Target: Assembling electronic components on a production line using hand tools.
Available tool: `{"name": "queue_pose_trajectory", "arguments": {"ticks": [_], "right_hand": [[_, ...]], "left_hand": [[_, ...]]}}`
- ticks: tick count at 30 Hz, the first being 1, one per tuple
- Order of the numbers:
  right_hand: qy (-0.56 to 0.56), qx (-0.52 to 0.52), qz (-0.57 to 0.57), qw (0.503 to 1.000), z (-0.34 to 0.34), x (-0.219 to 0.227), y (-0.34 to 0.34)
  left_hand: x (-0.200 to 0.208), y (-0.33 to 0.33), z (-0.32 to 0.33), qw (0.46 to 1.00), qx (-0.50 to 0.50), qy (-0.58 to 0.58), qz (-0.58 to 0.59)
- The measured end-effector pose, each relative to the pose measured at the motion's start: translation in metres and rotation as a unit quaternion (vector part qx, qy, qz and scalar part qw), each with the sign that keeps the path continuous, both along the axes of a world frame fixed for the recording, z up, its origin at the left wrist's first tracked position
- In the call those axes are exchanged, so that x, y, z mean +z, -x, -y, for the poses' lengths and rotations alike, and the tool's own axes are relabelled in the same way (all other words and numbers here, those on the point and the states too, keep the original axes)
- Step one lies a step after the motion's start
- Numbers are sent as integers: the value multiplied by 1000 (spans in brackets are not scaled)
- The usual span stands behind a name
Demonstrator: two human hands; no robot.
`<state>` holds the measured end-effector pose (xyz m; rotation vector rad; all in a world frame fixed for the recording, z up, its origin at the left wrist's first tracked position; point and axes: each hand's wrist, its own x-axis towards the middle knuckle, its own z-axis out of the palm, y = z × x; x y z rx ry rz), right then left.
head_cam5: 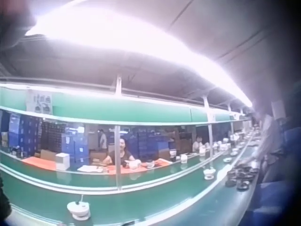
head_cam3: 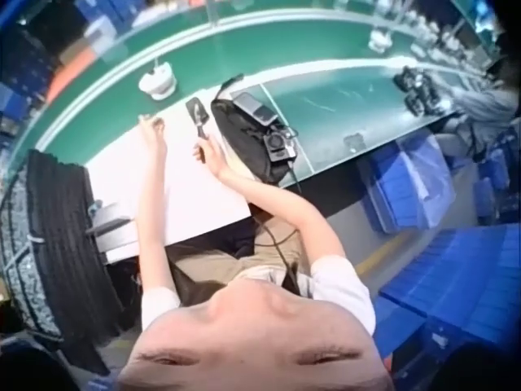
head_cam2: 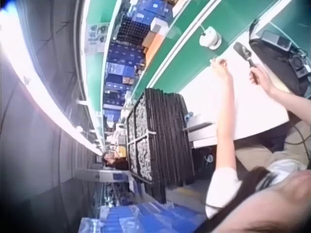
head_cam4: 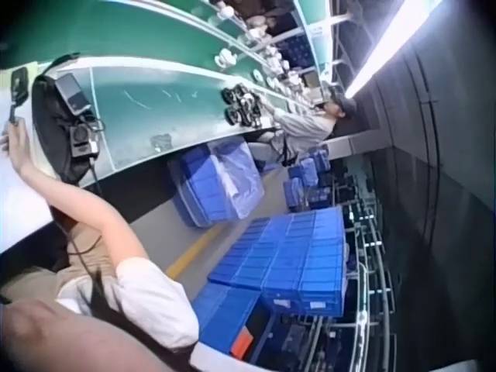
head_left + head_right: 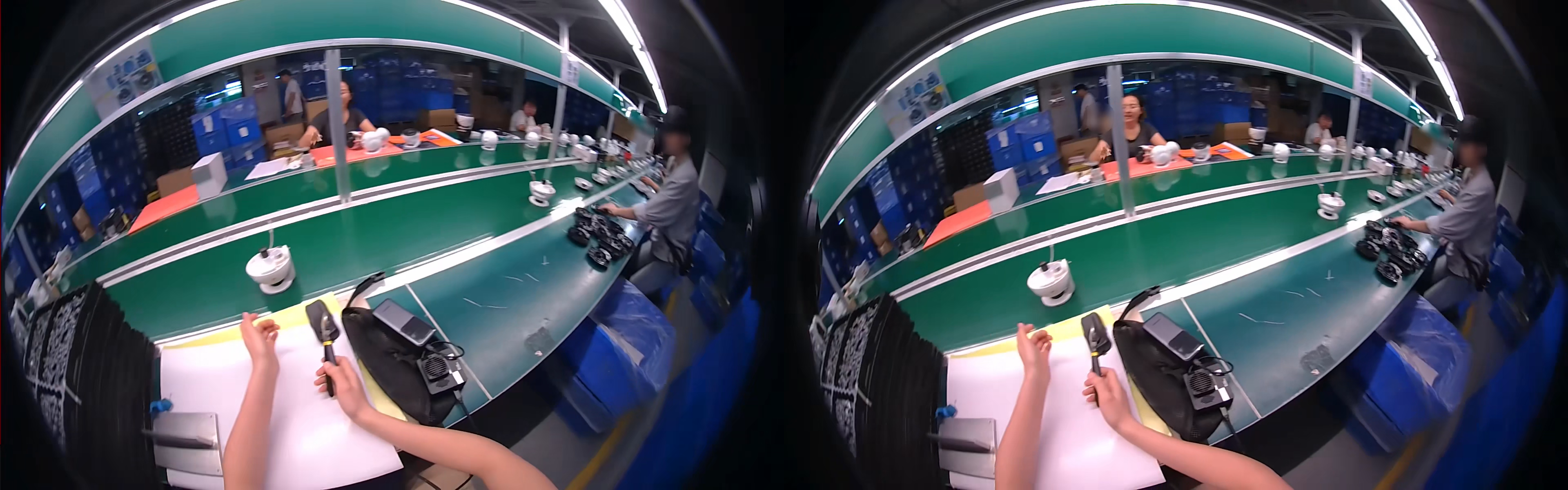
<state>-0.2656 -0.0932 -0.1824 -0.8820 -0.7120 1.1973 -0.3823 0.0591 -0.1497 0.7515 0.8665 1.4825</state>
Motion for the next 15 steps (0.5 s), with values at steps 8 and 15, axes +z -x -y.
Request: {"name": "queue_pose_trajectory", "arguments": {"ticks": [8, 15], "right_hand": [[0, 19, 34, 999, 10, 8, 10], [73, -10, 40, 996, 3, 17, 20]], "left_hand": [[-26, 18, 60, 988, -43, -41, -140], [-21, 21, 66, 967, -70, -78, -233]]}}
